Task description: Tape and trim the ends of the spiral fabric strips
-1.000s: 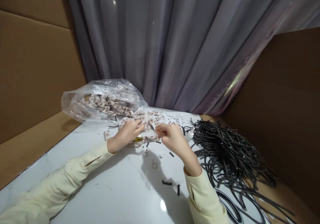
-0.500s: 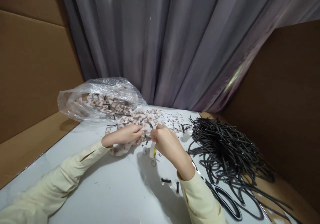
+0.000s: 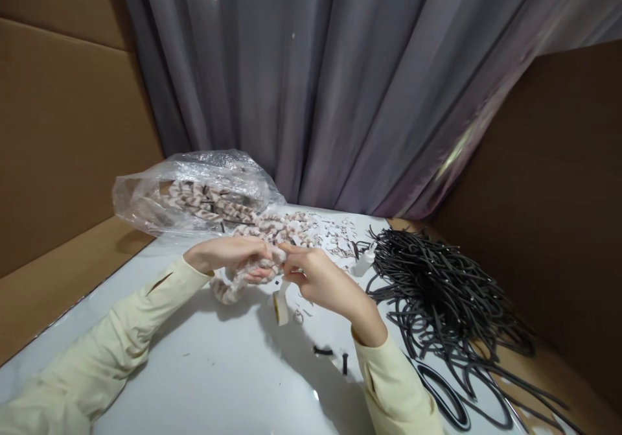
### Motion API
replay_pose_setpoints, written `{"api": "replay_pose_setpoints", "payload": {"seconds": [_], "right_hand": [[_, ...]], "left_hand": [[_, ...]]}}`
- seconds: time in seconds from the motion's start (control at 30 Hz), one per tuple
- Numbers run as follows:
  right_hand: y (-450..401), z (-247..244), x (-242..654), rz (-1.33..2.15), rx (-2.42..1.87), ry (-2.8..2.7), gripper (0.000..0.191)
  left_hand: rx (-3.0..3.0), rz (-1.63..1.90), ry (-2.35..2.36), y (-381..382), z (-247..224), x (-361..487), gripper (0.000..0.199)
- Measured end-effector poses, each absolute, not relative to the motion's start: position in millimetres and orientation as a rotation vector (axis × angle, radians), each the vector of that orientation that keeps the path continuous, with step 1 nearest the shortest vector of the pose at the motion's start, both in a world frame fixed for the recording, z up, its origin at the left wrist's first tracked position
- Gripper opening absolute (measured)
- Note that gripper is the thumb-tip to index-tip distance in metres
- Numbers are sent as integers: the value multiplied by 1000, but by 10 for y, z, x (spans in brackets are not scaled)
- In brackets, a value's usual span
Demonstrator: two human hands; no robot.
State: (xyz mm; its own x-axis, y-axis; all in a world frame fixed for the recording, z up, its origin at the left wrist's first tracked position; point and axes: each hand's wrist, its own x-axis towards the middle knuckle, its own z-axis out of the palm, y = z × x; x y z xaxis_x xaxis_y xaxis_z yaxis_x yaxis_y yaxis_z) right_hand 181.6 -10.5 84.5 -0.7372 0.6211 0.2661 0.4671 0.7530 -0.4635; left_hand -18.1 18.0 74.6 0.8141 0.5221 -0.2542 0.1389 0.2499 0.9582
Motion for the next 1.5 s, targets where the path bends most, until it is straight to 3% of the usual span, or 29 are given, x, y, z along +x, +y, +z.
{"api": "replay_pose_setpoints", "payload": {"seconds": [0.4, 0.8, 0.97, 1.1, 1.5], "right_hand": [[-151, 910, 1793, 677, -856, -2473, 12], [-148, 826, 1715, 679, -839, -2574, 20], [-150, 848, 1752, 658, -836, -2571, 21], [-159, 875, 1785, 652, -842, -2572, 20], [-169, 927, 1828, 580, -864, -2540, 22]], "left_hand": [[1238, 277, 696, 191, 712, -177, 5], [1692, 94, 957, 10, 944, -181, 48], [1799, 63, 898, 113, 877, -252, 21], [1784, 38, 849, 152, 873, -277, 34], [1640, 240, 738, 184, 825, -273, 32]]}}
